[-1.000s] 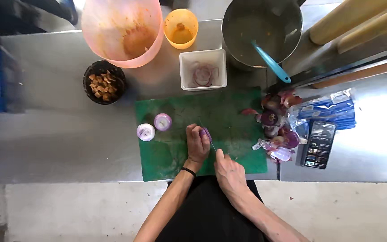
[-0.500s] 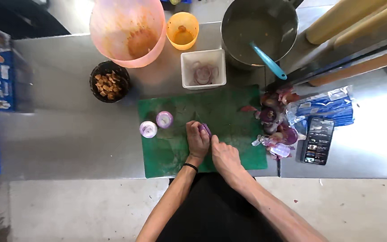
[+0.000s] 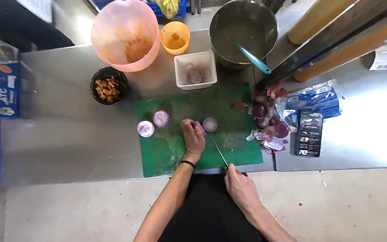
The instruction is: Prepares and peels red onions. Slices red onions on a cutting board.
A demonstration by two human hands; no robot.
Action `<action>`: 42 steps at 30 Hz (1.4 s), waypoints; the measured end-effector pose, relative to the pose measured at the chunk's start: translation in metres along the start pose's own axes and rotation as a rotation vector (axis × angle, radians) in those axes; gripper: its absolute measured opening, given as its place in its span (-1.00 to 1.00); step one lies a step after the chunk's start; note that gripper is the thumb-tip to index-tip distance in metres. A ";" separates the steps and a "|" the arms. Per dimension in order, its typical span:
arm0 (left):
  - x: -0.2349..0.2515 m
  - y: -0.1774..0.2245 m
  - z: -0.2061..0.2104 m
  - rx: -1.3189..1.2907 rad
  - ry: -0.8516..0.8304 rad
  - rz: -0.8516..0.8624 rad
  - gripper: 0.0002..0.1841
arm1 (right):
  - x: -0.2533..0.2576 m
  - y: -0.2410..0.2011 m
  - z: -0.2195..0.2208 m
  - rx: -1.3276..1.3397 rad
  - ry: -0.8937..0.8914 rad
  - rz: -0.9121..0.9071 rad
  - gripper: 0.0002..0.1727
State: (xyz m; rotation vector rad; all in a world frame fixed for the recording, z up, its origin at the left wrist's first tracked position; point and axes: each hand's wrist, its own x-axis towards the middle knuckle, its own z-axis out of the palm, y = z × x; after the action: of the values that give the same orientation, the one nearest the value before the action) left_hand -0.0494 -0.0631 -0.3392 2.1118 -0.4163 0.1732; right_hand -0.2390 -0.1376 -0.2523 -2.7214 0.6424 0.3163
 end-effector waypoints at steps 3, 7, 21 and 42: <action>-0.002 0.001 -0.001 0.020 -0.009 0.008 -0.55 | 0.015 -0.014 -0.016 0.001 0.092 0.012 -0.82; 0.000 0.001 0.001 0.041 0.004 0.031 -0.63 | 0.057 -0.039 -0.028 -0.010 0.051 0.028 -0.84; -0.001 0.002 0.002 0.066 0.053 0.039 -0.75 | 0.067 -0.046 -0.023 -0.033 0.027 -0.051 -0.86; 0.000 -0.004 0.001 0.033 0.006 0.031 -0.53 | 0.089 -0.052 -0.022 -0.008 -0.050 -0.068 -0.85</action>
State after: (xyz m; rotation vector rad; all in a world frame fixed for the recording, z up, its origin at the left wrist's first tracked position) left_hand -0.0481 -0.0621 -0.3429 2.1376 -0.4460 0.2057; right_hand -0.1339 -0.1372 -0.2438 -2.7268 0.5348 0.3694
